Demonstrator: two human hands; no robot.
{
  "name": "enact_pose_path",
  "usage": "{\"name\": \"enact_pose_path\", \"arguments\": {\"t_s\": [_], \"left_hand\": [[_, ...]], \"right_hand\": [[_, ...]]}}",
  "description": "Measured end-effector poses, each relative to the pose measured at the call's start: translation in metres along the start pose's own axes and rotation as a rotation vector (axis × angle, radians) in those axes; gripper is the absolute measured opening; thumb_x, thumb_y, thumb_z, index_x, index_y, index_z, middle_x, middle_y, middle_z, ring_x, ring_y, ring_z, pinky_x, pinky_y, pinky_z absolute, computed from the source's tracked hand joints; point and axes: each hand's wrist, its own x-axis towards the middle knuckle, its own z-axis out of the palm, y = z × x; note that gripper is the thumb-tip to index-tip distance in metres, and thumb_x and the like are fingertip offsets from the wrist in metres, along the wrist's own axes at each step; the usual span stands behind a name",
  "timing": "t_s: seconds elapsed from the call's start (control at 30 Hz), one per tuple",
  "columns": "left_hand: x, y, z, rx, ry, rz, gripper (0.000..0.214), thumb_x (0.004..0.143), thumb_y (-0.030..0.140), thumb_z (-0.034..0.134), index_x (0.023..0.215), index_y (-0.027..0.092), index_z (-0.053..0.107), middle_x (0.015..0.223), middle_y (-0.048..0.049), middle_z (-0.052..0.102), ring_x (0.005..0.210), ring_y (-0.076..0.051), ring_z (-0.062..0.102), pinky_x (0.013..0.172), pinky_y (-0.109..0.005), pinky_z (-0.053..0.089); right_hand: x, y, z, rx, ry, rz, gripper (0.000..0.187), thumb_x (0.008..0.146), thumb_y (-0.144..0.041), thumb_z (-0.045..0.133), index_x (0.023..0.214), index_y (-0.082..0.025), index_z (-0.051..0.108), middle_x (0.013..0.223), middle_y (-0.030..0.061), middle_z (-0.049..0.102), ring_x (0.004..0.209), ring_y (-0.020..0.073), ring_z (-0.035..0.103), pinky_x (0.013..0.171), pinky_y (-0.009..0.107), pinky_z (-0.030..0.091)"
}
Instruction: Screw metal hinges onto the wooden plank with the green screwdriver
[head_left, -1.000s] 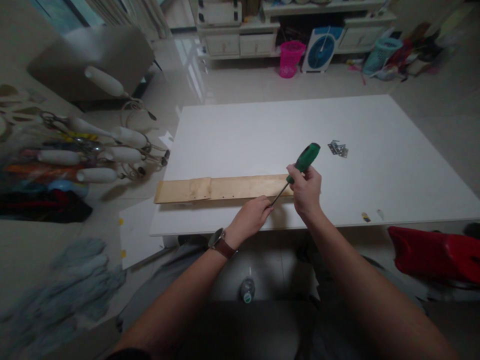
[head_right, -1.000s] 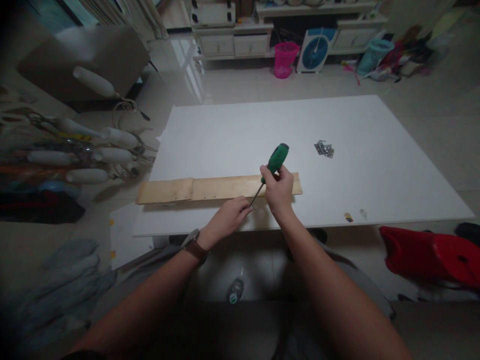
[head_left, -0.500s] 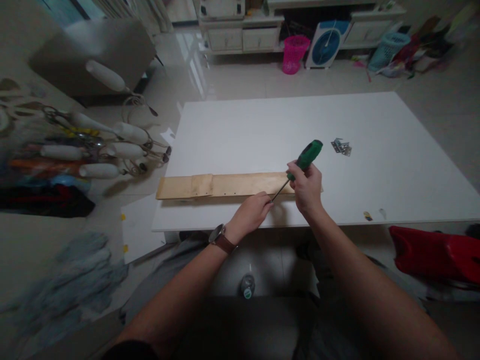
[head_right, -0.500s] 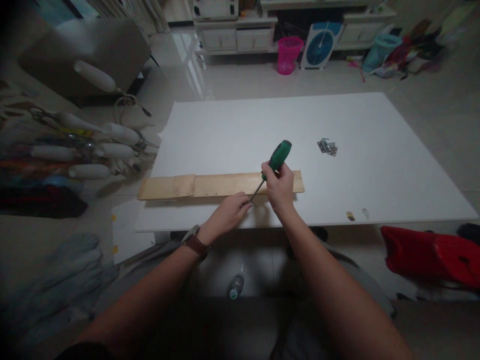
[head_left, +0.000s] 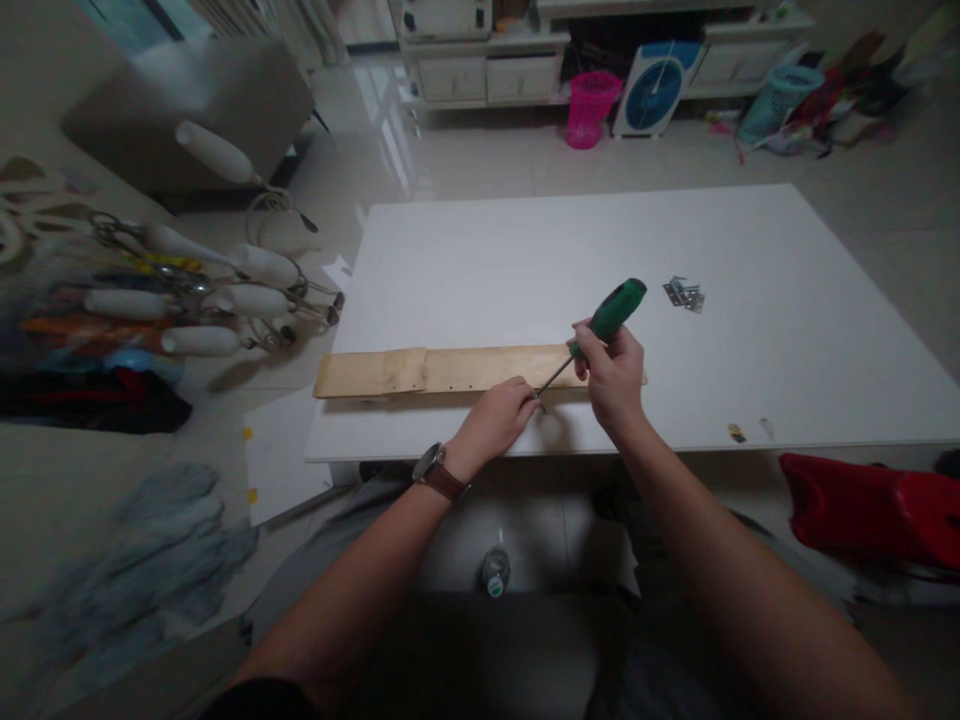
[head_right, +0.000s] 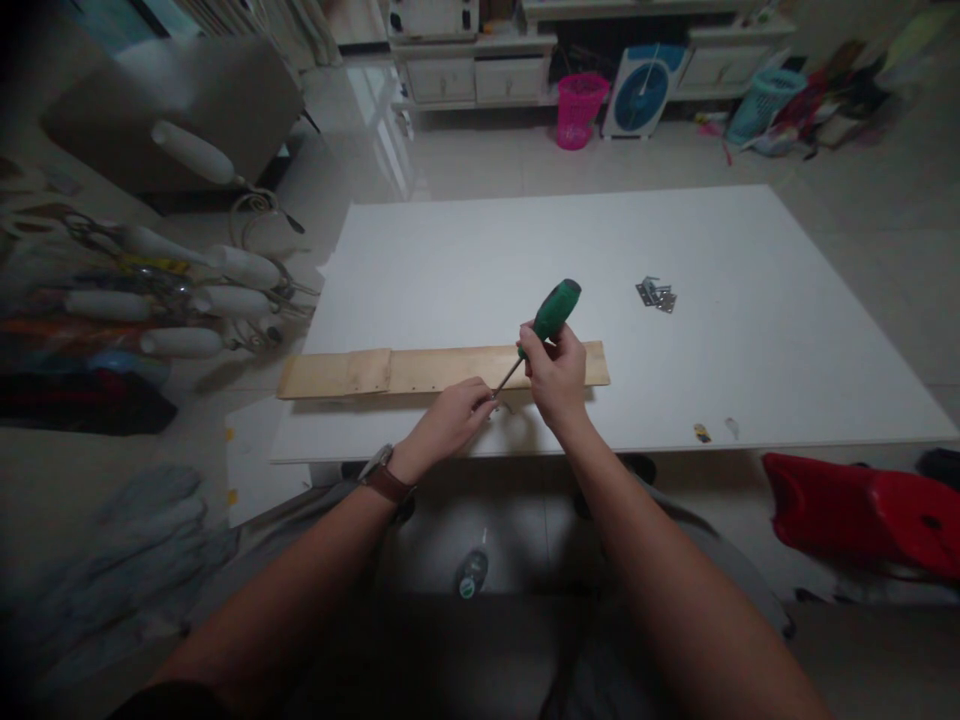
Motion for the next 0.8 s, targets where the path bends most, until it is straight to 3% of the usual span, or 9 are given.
{"name": "enact_pose_path", "arguments": {"t_s": [0.1,0.2,0.33,0.43,0.5,0.63,0.8], "left_hand": [[0.0,-0.003,-0.001,-0.013,0.017,-0.001,0.015,0.098,0.026,0.067,0.085,0.018,0.067,0.092,-0.0066,0.068,0.086,-0.021,0.063,0.083,-0.034,0.051],[0.0,-0.009,-0.007,-0.041,0.024,0.007,0.003,0.087,0.017,0.073,0.089,0.017,0.07,0.093,-0.0065,0.07,0.084,-0.02,0.064,0.08,-0.032,0.052],[0.002,-0.019,-0.025,-0.111,0.107,-0.06,0.021,0.08,0.003,0.065,0.091,0.016,0.075,0.093,-0.0062,0.075,0.086,-0.018,0.069,0.082,-0.031,0.055],[0.006,-0.029,-0.042,-0.175,0.257,-0.193,0.02,0.083,0.003,0.064,0.092,0.015,0.077,0.095,-0.0074,0.078,0.087,-0.018,0.071,0.086,-0.032,0.057],[0.007,-0.034,-0.052,-0.192,0.294,-0.288,0.021,0.084,0.004,0.066,0.097,0.014,0.079,0.095,-0.0083,0.079,0.085,-0.017,0.071,0.086,-0.032,0.058],[0.007,-0.042,-0.061,-0.123,0.299,-0.38,0.027,0.082,0.0,0.066,0.101,0.013,0.08,0.093,-0.0093,0.08,0.084,-0.019,0.072,0.089,-0.035,0.058],[0.005,-0.045,-0.058,-0.007,0.281,-0.373,0.043,0.077,-0.005,0.063,0.115,0.011,0.077,0.107,-0.0137,0.08,0.095,-0.023,0.072,0.092,-0.037,0.057]], "right_hand": [[0.001,0.002,0.0,-0.004,0.048,-0.006,0.042,0.077,-0.06,0.079,0.089,-0.023,0.063,0.072,-0.0024,0.063,0.048,0.0072,0.044,0.043,0.025,0.034],[0.004,0.004,-0.002,0.025,0.112,0.006,0.042,0.076,-0.06,0.079,0.088,-0.024,0.062,0.071,-0.0033,0.064,0.047,0.007,0.043,0.041,0.025,0.032],[0.009,0.006,-0.004,0.087,0.198,0.034,0.041,0.074,-0.058,0.079,0.086,-0.023,0.061,0.068,-0.0036,0.062,0.047,0.0069,0.044,0.041,0.024,0.03],[0.011,0.006,-0.004,0.131,0.229,0.054,0.039,0.073,-0.056,0.079,0.082,-0.023,0.059,0.067,-0.0037,0.061,0.048,0.0068,0.045,0.04,0.023,0.028],[0.011,0.006,-0.003,0.168,0.233,0.056,0.038,0.073,-0.054,0.08,0.081,-0.023,0.059,0.066,-0.0038,0.061,0.048,0.0066,0.045,0.04,0.022,0.027],[0.011,0.006,-0.002,0.196,0.223,0.054,0.036,0.073,-0.05,0.082,0.08,-0.022,0.06,0.066,-0.0044,0.061,0.048,0.0062,0.046,0.039,0.021,0.027],[0.01,0.006,-0.001,0.187,0.224,0.064,0.037,0.071,-0.051,0.083,0.08,-0.023,0.061,0.066,-0.0047,0.061,0.049,0.0068,0.048,0.038,0.02,0.027]]}}
